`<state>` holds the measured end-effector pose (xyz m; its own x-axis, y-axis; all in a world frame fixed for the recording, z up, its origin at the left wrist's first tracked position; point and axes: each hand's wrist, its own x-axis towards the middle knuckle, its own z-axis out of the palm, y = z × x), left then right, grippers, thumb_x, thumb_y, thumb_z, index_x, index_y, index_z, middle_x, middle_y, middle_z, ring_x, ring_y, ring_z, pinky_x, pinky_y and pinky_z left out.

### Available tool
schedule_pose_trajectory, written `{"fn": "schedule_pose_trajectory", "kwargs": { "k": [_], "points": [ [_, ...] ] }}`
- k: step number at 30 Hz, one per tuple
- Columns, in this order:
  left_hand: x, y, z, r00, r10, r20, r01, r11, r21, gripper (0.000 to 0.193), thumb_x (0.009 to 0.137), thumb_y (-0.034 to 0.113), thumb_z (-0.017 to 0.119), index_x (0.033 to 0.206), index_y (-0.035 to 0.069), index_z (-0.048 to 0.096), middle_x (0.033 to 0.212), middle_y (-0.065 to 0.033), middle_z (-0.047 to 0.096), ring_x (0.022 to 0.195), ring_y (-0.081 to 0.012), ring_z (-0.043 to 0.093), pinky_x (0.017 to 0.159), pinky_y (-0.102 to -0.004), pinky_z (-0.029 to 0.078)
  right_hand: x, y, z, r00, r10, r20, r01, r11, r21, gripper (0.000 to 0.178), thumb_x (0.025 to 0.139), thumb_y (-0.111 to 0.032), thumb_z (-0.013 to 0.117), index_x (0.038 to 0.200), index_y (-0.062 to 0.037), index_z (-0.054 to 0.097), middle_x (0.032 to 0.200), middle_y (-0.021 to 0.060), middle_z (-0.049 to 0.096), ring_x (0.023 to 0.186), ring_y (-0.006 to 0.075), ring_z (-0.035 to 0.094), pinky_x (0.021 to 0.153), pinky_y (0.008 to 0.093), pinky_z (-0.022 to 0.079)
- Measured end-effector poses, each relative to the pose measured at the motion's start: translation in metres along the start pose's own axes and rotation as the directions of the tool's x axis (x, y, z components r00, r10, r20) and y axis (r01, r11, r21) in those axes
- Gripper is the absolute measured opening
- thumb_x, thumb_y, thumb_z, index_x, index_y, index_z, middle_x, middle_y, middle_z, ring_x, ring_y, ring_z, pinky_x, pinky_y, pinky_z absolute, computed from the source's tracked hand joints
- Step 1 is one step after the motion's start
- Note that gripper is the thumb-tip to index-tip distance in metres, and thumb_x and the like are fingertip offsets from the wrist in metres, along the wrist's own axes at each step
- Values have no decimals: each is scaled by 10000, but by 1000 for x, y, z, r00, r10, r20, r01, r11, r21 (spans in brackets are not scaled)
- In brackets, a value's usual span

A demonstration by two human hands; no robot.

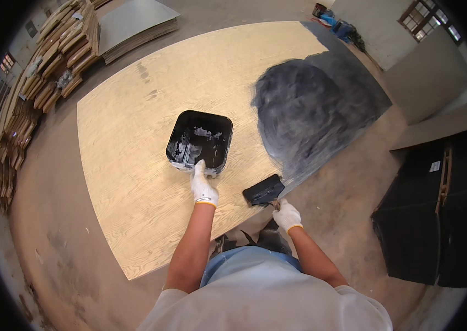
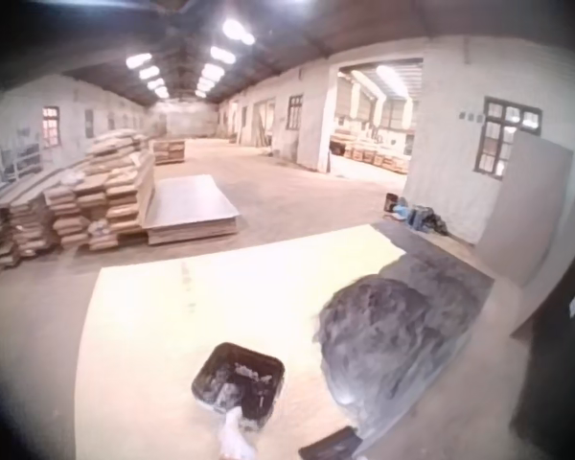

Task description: The person applies black paint to a large wooden board using a brush. They repeatedly dip the brush into a paint container and spread the paint across the surface in broad strokes.

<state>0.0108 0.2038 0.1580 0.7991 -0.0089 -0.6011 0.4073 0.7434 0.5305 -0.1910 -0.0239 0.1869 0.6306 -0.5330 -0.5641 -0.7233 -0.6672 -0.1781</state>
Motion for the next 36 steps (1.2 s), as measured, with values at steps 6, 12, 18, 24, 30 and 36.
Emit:
{"fn": "schedule_pose_trajectory", "kwargs": {
  "k": [6, 12, 18, 24, 30, 36],
  "points": [
    [-15, 61, -54, 994, 52, 92, -52, 999, -10, 392, 944, 234, 724, 1270, 43, 623, 1143, -67, 701, 1055, -219, 665, 899, -401, 559, -38, -45, -36, 983, -51, -177, 98, 959, 266, 645, 871, -243, 652, 1487, -141, 491, 1246, 284, 689, 1165, 443, 660, 994, 489, 519],
    [-68, 108, -86, 984, 160, 72, -170, 973, 155, 535, 929, 183, 754, 1384, -23, 561, 1271, -108, 666, 1114, -217, 643, 969, -407, 523, -47, -100, -96, 736, -542, -405, 658, 714, 240, 594, 854, -105, 662, 1436, -180, 564, 1243, 131, 732, 1127, 345, 696, 954, 432, 553],
    [-103, 143, -136, 991, 137, 0, -136, 984, 117, 552, 917, 164, 789, 1370, -51, 558, 1269, -103, 662, 1157, -203, 614, 1024, -350, 477, -112, -272, -125, 594, -804, 37, 724, 514, -461, 438, 916, -141, 578, 1332, -264, 631, 1024, 136, 759, 929, 316, 737, 779, 445, 572],
    [-127, 148, -177, 969, 246, -21, -237, 951, 200, 467, 900, 156, 807, 1284, -37, 625, 1174, -88, 688, 1053, -169, 618, 941, -323, 484, -113, -391, -20, 463, -665, 587, 764, -36, -644, 382, 908, -176, 620, 1276, -221, 710, 1093, 85, 781, 1015, 298, 755, 809, 445, 598],
    [-140, 154, -189, 967, 224, -125, -221, 975, 31, 411, 922, 145, 788, 1255, -42, 638, 1147, -74, 700, 1026, -156, 628, 928, -305, 485, -86, -441, 53, 390, -583, 712, 801, -167, -575, 281, 881, -175, 641, 1082, -61, 799, 1095, 122, 786, 994, 303, 765, 817, 436, 589],
    [-123, 169, -212, 958, 227, -176, -223, 974, 44, 494, 920, 190, 805, 1307, -50, 614, 1177, -81, 693, 1070, -161, 624, 963, -305, 479, -113, -470, 44, 305, -693, 654, 773, -221, -595, 269, 889, -187, 628, 1100, -150, 790, 1077, 96, 783, 981, 307, 761, 796, 437, 601]
  ]
}}
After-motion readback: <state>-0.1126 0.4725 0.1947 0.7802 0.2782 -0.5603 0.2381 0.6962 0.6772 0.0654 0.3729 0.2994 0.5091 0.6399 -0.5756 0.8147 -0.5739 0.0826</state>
